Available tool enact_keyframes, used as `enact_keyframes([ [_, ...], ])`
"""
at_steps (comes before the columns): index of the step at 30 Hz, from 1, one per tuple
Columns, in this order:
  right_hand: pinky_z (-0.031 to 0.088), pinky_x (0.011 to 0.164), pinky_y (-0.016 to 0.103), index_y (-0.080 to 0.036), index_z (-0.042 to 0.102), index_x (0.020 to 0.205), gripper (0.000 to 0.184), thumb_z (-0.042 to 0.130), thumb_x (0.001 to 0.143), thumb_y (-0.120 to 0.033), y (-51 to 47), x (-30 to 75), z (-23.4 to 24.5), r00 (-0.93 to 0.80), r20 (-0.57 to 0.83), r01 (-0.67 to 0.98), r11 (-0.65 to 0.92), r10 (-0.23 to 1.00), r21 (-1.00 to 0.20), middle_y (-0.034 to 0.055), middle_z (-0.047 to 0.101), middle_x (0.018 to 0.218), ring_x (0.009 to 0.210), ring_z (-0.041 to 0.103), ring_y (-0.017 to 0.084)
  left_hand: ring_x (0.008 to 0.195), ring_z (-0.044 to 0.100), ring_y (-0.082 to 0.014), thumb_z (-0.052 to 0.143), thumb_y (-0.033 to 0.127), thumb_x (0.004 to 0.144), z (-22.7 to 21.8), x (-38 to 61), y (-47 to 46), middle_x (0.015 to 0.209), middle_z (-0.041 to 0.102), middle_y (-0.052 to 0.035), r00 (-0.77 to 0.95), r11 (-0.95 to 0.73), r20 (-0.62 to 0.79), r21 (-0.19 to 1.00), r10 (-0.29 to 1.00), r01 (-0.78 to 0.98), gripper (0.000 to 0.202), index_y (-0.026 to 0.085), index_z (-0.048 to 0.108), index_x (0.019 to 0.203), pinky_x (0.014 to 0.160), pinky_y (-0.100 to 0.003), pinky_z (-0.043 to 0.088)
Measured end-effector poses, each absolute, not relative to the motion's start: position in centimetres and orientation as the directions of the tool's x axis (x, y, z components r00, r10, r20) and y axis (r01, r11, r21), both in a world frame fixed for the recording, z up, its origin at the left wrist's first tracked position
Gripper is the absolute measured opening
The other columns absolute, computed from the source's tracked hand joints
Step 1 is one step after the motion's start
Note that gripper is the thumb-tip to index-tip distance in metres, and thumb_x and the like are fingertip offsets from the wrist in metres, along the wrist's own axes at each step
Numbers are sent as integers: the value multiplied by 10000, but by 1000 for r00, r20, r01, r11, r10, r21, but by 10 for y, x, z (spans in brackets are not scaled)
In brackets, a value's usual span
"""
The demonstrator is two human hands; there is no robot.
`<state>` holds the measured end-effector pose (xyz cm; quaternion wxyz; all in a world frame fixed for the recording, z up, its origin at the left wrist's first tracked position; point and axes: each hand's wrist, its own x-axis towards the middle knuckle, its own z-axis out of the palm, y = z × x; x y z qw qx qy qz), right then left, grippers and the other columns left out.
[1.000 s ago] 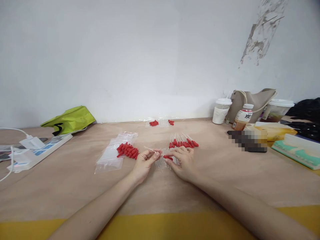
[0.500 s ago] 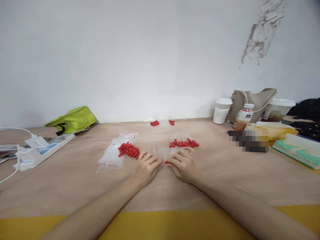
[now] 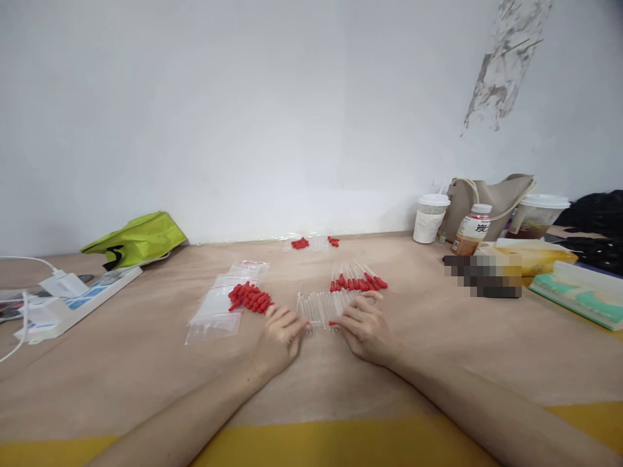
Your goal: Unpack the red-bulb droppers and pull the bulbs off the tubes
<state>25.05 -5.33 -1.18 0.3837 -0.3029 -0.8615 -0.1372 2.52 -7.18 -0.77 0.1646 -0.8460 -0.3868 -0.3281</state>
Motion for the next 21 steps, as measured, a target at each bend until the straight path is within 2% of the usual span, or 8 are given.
enact_keyframes([
  [3, 307, 816, 378, -241, 651, 766, 143, 513, 798, -260, -44, 265, -10, -304, 801, 672, 712, 515, -203, 15, 625, 700, 727, 499, 161, 705, 526, -150, 424, 202, 842, -8, 12, -68, 736, 594, -39, 337, -565, 706, 108, 623, 818, 202, 185, 621, 887, 644, -268, 382],
  [5, 368, 773, 337, -234, 644, 840, 161, 499, 803, -292, -35, 274, -7, -156, 789, 628, 676, 594, -385, 31, 628, 787, 761, 525, 163, 712, 530, -147, 386, 167, 843, -7, 7, -65, 779, 571, -45, 277, -500, 673, 160, 686, 851, 249, 181, 596, 977, 626, -249, 400],
  [7, 418, 687, 290, -207, 635, 893, 217, 467, 806, -315, -26, 282, -4, -56, 725, 578, 615, 686, -537, 50, 611, 831, 748, 545, 155, 709, 521, -149, 356, 109, 820, -5, 7, -62, 797, 539, -51, 250, -444, 640, 160, 727, 882, 320, 172, 560, 1059, 619, -246, 411],
  [9, 430, 606, 264, -180, 640, 895, 251, 466, 780, -318, -17, 292, 0, -8, 622, 592, 505, 783, -628, 56, 599, 808, 679, 549, 144, 719, 514, -151, 347, 70, 784, -3, 9, -60, 825, 520, -58, 258, -416, 620, 123, 741, 901, 381, 165, 534, 1102, 627, -248, 419],
  [13, 404, 522, 225, -154, 626, 854, 220, 510, 686, -237, -6, 313, 5, 5, 369, 666, 272, 929, -694, 24, 606, 675, 568, 534, 121, 690, 513, -152, 341, 53, 756, -1, 14, -57, 844, 534, -64, 284, -345, 569, -1, 771, 939, 390, 170, 562, 1056, 578, -240, 409],
  [15, 382, 497, 208, -158, 589, 777, 159, 536, 634, -204, -4, 321, 6, -13, 332, 698, 247, 943, -673, 6, 599, 636, 547, 525, 112, 665, 518, -153, 339, 45, 755, -1, 15, -54, 824, 554, -65, 286, -314, 542, -43, 790, 948, 376, 172, 590, 1004, 561, -240, 402],
  [18, 361, 488, 203, -173, 530, 659, 84, 559, 581, -186, -3, 327, 5, -66, 331, 731, 272, 941, -626, -7, 590, 615, 543, 517, 108, 685, 545, -161, 332, 17, 741, -4, 18, -50, 833, 591, -72, 321, -347, 508, -45, 800, 937, 396, 171, 610, 977, 599, -258, 422],
  [21, 359, 476, 203, -177, 525, 623, 72, 568, 572, -204, -3, 326, 3, -93, 274, 701, 258, 957, -665, -13, 584, 586, 530, 513, 109, 732, 569, -171, 348, 25, 744, -8, 21, -46, 859, 616, -85, 353, -406, 504, -4, 788, 914, 375, 164, 619, 962, 642, -276, 442],
])
